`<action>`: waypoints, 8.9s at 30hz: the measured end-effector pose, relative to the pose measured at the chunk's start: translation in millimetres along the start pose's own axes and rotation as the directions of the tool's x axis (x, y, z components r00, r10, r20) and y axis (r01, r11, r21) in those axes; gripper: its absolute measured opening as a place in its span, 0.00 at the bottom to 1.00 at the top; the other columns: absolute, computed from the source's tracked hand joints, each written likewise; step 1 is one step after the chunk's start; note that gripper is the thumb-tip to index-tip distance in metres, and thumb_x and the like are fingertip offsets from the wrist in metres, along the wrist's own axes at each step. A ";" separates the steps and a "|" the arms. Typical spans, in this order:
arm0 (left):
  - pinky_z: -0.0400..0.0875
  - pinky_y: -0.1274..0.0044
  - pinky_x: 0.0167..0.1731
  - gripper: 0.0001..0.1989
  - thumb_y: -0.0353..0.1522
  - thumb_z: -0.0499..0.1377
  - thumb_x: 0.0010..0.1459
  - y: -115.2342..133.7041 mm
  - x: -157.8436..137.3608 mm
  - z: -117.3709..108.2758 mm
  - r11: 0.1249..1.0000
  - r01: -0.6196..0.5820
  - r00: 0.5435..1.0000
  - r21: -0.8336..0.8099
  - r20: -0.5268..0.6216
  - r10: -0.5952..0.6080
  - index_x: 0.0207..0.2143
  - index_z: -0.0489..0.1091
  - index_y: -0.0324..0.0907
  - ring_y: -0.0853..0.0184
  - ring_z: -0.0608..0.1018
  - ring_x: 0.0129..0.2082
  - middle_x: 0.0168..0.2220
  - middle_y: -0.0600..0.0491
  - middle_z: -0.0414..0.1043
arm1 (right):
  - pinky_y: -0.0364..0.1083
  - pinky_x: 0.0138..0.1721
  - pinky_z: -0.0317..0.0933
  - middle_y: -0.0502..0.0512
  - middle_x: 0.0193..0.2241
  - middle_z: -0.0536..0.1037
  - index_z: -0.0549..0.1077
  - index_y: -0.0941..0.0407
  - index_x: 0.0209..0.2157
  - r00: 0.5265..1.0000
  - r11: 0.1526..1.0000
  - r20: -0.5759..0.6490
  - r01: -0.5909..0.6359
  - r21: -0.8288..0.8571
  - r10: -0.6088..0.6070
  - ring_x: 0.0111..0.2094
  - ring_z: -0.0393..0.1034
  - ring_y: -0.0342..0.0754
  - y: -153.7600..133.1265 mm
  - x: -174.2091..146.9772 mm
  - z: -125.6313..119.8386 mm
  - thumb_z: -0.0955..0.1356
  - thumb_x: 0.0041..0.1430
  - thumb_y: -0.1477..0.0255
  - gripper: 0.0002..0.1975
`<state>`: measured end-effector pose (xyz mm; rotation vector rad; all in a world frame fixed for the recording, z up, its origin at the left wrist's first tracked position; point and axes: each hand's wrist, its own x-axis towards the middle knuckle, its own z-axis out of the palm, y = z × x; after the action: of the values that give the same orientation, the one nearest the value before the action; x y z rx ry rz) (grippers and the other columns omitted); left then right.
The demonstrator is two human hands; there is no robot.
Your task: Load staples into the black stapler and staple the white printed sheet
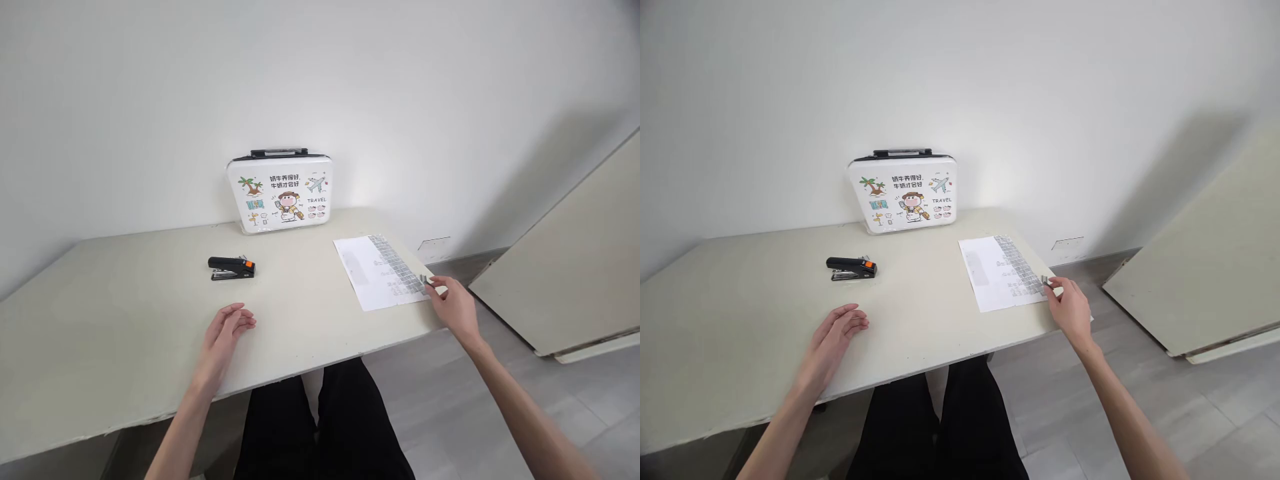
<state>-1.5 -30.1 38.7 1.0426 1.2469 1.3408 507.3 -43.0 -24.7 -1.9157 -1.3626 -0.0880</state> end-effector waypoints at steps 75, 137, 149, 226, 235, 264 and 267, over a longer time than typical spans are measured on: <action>0.72 0.73 0.35 0.20 0.52 0.57 0.64 -6.8 -12.6 -6.9 0.810 -0.204 0.977 0.550 0.163 0.135 0.41 0.76 0.47 0.62 0.78 0.31 0.33 0.51 0.77 | 0.48 0.33 0.66 0.53 0.32 0.80 0.76 0.51 0.41 0.799 0.769 0.548 -0.181 0.614 -0.249 0.30 0.75 0.50 -190.0 -76.4 51.9 0.65 0.69 0.54 0.17; 0.57 0.55 0.70 0.31 0.51 0.49 0.70 -8.3 11.9 -152.6 0.040 -0.322 0.932 0.946 0.309 0.191 0.71 0.62 0.52 0.51 0.59 0.73 0.72 0.55 0.58 | 0.55 0.59 0.65 0.58 0.50 0.83 0.80 0.49 0.48 0.801 0.766 0.560 -0.218 0.605 -0.214 0.54 0.76 0.57 -155.1 -43.8 43.5 0.63 0.70 0.49 0.23; 0.74 0.59 0.57 0.33 0.54 0.55 0.64 5.9 14.0 -150.8 0.214 -0.179 0.967 0.960 0.132 0.217 0.67 0.66 0.53 0.48 0.76 0.60 0.67 0.49 0.67 | 0.48 0.40 0.68 0.58 0.45 0.83 0.77 0.52 0.41 0.802 0.798 0.564 -0.203 0.568 -0.197 0.41 0.78 0.52 -157.2 -51.4 40.1 0.63 0.70 0.50 0.21; 0.70 0.65 0.48 0.12 0.39 0.67 0.62 11.3 27.7 155.3 0.194 -0.810 0.578 0.554 0.809 0.104 0.46 0.74 0.45 0.57 0.81 0.44 0.44 0.53 0.81 | 0.50 0.49 0.68 0.57 0.45 0.82 0.75 0.51 0.46 0.895 0.675 0.417 -0.211 0.707 -0.157 0.44 0.76 0.53 -147.9 -39.1 58.4 0.61 0.71 0.50 0.21; 0.69 0.73 0.35 0.11 0.42 0.66 0.63 17.6 39.0 111.6 0.359 -0.738 0.628 0.572 0.776 0.055 0.36 0.74 0.44 0.63 0.79 0.36 0.35 0.55 0.77 | 0.50 0.51 0.68 0.59 0.49 0.81 0.72 0.51 0.49 0.890 0.665 0.428 -0.224 0.712 -0.159 0.45 0.76 0.51 -146.7 -40.9 59.8 0.59 0.73 0.53 0.20; 0.73 0.69 0.44 0.20 0.51 0.57 0.67 8.2 55.8 35.4 0.353 -0.651 0.741 0.672 0.664 0.102 0.51 0.73 0.49 0.59 0.80 0.42 0.42 0.52 0.79 | 0.49 0.46 0.64 0.55 0.41 0.83 0.79 0.52 0.42 0.853 0.807 0.497 -0.178 0.563 -0.159 0.44 0.74 0.54 -156.8 -43.8 46.5 0.57 0.73 0.48 0.28; 0.72 0.68 0.48 0.18 0.46 0.53 0.70 4.3 94.4 20.4 0.229 -0.522 0.850 0.821 0.479 0.219 0.53 0.71 0.47 0.58 0.79 0.46 0.44 0.49 0.78 | 0.49 0.45 0.64 0.55 0.41 0.82 0.78 0.52 0.41 0.853 0.805 0.497 -0.181 0.565 -0.157 0.43 0.74 0.55 -158.2 -44.2 45.3 0.57 0.73 0.48 0.28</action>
<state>4.8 66.4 42.0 2.4414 1.6402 0.5845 340.8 -28.5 8.6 -1.4343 -1.4826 0.8484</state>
